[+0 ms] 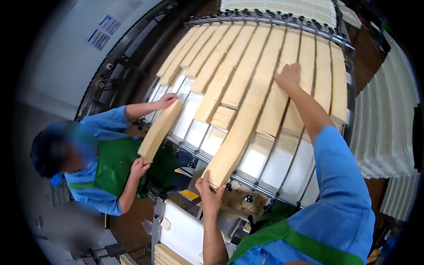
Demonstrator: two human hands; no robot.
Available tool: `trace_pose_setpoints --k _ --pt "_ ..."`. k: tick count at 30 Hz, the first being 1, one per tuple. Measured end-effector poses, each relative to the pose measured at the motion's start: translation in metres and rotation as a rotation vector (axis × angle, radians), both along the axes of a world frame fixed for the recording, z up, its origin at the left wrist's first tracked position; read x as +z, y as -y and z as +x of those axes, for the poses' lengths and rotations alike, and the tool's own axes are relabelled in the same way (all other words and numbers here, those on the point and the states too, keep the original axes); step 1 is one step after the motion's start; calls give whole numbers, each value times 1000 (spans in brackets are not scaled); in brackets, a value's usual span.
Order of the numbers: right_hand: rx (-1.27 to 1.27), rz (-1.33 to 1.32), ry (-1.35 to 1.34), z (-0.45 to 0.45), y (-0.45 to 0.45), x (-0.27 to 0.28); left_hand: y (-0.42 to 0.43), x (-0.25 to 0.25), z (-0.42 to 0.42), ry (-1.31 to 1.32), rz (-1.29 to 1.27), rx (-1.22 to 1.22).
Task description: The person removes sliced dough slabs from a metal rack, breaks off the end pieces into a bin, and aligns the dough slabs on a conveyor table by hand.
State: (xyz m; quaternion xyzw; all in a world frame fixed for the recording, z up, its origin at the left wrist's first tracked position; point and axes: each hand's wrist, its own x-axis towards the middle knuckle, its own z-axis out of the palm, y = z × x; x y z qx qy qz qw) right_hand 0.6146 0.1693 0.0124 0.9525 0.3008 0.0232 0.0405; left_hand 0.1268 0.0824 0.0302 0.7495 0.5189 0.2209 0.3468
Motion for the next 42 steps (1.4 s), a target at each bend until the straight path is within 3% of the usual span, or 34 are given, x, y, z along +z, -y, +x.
trace_pose_setpoints --k 2,4,7,8,11,12,14,16,18,20,23,25,31,33,37,41,42 --pt "133 353 193 14 -2 -37 1 5 2 -42 34 -7" --pt "123 273 -88 19 -4 -20 1 8 4 -85 87 -10" --pt "187 259 -64 28 -6 -19 1 14 8 -55 37 -11" --pt "230 254 34 46 -11 -47 1 11 8 -54 8 -27" --pt "237 51 -225 36 -21 -19 -5 4 9 16 -72 -84" --pt "74 188 -246 3 -17 0 -6 -1 4 44 -71 -114" --pt "272 344 -88 -51 -13 -9 -7 -4 0 70 -36 -154" --pt "695 681 -85 -96 -14 -71 -11 -9 -7 103 -1 -204" --pt "1008 800 -338 -199 35 -33 -11 -16 -9 135 3 -248" --pt "1142 752 -554 -272 76 -5 -9 -30 -2 134 15 -190" --pt "1244 653 -571 -327 95 11 -2 -21 1 137 -11 -128" --pt "1224 594 -560 -334 88 5 2 -30 6 357 73 -109" --pt "1198 499 -570 -342 89 0 14 -46 12 467 38 51" --pt "1199 511 -546 -346 92 4 18 -55 17 526 174 63" --pt "1314 462 -602 -343 86 7 18 -56 19 577 66 114" --pt "1212 354 -477 -341 81 11 16 -71 10 732 -25 208" --pt "1304 340 -310 -336 84 8 17 -77 6 695 44 310"
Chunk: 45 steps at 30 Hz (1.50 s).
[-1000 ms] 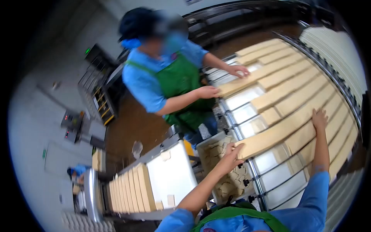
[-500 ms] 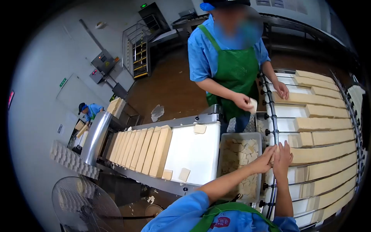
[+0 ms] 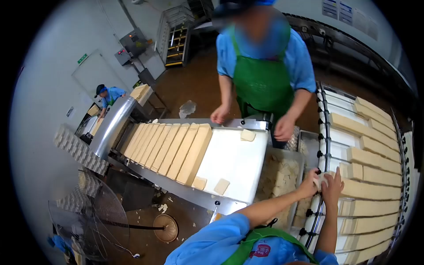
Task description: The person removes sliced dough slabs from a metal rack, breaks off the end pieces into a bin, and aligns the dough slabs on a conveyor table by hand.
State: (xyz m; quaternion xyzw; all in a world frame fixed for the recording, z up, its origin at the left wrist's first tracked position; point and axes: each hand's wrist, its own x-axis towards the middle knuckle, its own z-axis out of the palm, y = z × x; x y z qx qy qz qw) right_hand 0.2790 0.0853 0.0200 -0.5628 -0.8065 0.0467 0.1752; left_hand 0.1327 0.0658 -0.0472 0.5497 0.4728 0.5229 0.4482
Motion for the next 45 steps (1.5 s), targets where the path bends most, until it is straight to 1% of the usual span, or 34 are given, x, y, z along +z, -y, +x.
trace_pose_setpoints --k 1,2,3,5,6,7,9,10,11,12,13,14,16,17,18,19,20,21,23,24,26,27,29,30,33,34,36,37,39,42,43,45 --pt "-20 -13 11 4 -1 -11 7 7 -7 5 -44 51" --pt "-21 -5 -77 5 -8 -26 14 12 -13 12 -88 102" --pt "-37 -1 -160 10 -9 -37 26 14 -27 -97 -94 164" --pt "-278 77 -187 -5 2 -26 59 12 -70 -384 -90 277" --pt "-367 19 -168 5 -7 -47 75 7 -86 -491 -90 287" --pt "-408 -43 -158 8 -10 -47 89 7 -102 -559 -72 249" --pt "-431 -144 -165 1 -9 -34 122 -16 -118 -692 -22 163" --pt "-446 -158 -173 -2 -8 -30 139 -27 -125 -755 7 122" --pt "-460 -164 -187 -6 -7 -26 157 -27 -129 -778 1 38" --pt "-471 -126 -173 -13 -5 -25 175 -40 -135 -903 -3 -65" --pt "-485 -173 -224 -16 -3 -20 184 -52 -140 -1032 5 -149" --pt "-471 -100 -277 -18 3 -21 184 -51 -140 -1027 19 -188" --pt "-452 -56 -420 -19 15 -9 182 -46 -140 -953 173 -189" --pt "-446 -58 -496 -17 23 -3 183 -47 -138 -947 178 -204" --pt "-457 -56 -493 -13 36 4 184 -48 -137 -936 153 -127" --pt "-506 19 -656 -11 46 11 182 -50 -138 -928 135 -45" --pt "-549 99 -820 -6 49 15 181 -53 -138 -941 187 -44" --pt "-552 102 -822 6 51 16 178 -49 -137 -943 191 -47" --pt "-734 -78 -862 41 62 11 181 -38 -134 -941 123 -50" --pt "-729 -77 -865 57 63 10 181 -40 -134 -943 124 -45" --pt "-681 -472 -377 84 58 8 180 -45 -136 -936 173 -43" --pt "-676 -470 -378 90 55 3 180 -44 -136 -937 174 -38" --pt "-608 -593 -232 98 46 -8 180 -40 -135 -942 143 -63" --pt "-625 -634 -131 99 42 -6 180 -40 -134 -942 144 -62" --pt "-642 -711 -128 99 39 -2 183 -43 -136 -949 113 -73" --pt "-642 -700 -134 98 38 -5 185 -48 -137 -976 81 -50" --pt "-676 -454 46 93 45 -21 184 -54 -139 -1019 38 -43" --pt "-676 -456 46 96 43 -25 184 -54 -139 -1020 36 -44" --pt "-797 -377 40 99 39 -22 182 -55 -140 -1034 69 -54" --pt "-833 -441 -16 98 40 2 183 -54 -142 -1042 48 -86" --pt "-831 -441 -17 98 40 -4 183 -52 -142 -1043 47 -85" --pt "-1014 74 183 105 39 -28 181 -50 -140 -1007 76 -69"
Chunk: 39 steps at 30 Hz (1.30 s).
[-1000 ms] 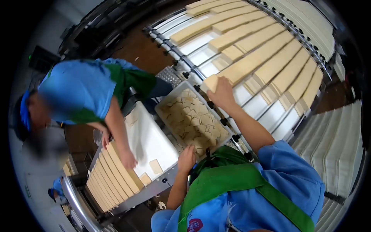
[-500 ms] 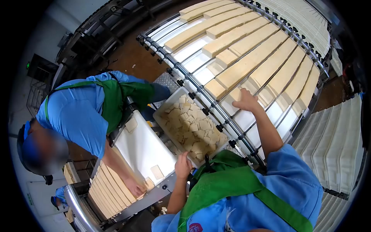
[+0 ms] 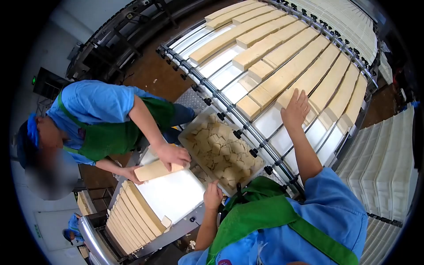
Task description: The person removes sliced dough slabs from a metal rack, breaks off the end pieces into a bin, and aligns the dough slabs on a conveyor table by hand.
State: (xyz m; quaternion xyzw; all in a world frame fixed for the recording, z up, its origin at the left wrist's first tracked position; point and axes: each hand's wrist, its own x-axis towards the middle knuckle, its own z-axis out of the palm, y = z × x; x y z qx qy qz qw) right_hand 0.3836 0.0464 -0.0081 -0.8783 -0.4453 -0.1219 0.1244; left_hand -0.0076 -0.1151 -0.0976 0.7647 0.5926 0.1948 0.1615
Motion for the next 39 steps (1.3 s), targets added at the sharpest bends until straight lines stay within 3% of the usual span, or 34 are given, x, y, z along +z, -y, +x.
trace_pose_setpoints --k 2,4,7,10,13,16,18,19,22,25,27,29,32,34,37,39 --pt "10 -31 5 11 -4 -21 4 0 0 10 0 2" --pt "11 -249 -69 11 -8 -13 0 -1 0 21 11 9" --pt "180 -166 -11 7 -14 11 1 1 -2 -41 -33 21" --pt "169 -289 0 28 -36 -16 1 -2 0 46 -41 -19" --pt "320 23 26 56 -39 -58 5 -14 0 62 -97 -17" --pt "233 -182 -6 46 -38 -39 8 13 7 284 -57 -15" --pt "97 -233 139 47 -45 -51 13 42 -1 306 18 -14" --pt "133 -230 145 25 -42 -36 18 47 -14 307 25 22" --pt "149 -152 188 -29 -33 -14 35 55 -68 300 174 446" --pt "655 274 123 -82 -29 -41 65 39 -151 48 317 973" --pt "922 329 -3 -146 -20 -40 100 -3 -213 -203 223 1281" --pt "1034 234 -79 -218 -3 -34 117 0 -244 -118 -137 1561" --pt "1270 64 -309 -306 9 -48 125 8 -273 89 -363 1466" --pt "1261 -70 -346 -369 15 -57 129 -13 -284 139 -265 1411" --pt "1348 -212 -294 -454 15 -70 112 13 -273 306 -196 1287" --pt "1385 -290 -269 -510 13 -83 110 9 -269 278 -224 1286"
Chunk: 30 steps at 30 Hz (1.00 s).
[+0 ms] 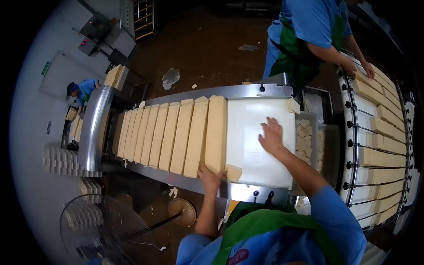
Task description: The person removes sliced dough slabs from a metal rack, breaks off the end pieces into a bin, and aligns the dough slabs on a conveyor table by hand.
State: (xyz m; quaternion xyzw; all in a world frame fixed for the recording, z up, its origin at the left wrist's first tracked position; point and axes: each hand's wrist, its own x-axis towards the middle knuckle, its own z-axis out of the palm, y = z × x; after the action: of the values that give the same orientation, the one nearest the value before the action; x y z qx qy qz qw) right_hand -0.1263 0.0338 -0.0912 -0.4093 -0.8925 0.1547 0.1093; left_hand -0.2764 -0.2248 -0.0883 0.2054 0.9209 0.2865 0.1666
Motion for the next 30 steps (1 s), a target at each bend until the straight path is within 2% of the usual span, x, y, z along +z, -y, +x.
trace_pose_setpoints --k 5,7,11,13,14,17,19,21,23,25,27,28,30 --pt "94 -55 68 -127 -8 15 -10 0 1 73 -128 -59" --pt "98 -79 89 -169 -12 25 -6 -20 4 -133 -286 -147" --pt "75 -133 90 -223 -19 29 -8 -16 -4 61 -325 -215" --pt "18 -243 264 -232 -16 37 -9 -14 -4 76 -330 -241" --pt "-1 -248 270 -231 -15 39 -9 -17 -4 99 -334 -236" --pt "-134 -297 280 -207 -23 49 -8 -18 -6 204 -227 -244" --pt "-276 -406 278 -174 -27 64 -9 -16 -8 140 -180 -312" --pt "-445 -493 242 -129 -35 78 -14 -14 -9 95 -24 -426" --pt "-630 -493 203 -85 -40 78 -34 1 8 138 20 -472" --pt "-718 -451 -15 -45 -46 59 -52 10 29 145 -5 -527" --pt "-733 -360 40 -10 -50 60 -67 15 45 78 16 -542" --pt "-822 -482 -77 16 -46 74 -78 14 53 67 27 -557" --pt "-1008 -506 -266 69 -41 69 -85 9 71 -154 155 -667"
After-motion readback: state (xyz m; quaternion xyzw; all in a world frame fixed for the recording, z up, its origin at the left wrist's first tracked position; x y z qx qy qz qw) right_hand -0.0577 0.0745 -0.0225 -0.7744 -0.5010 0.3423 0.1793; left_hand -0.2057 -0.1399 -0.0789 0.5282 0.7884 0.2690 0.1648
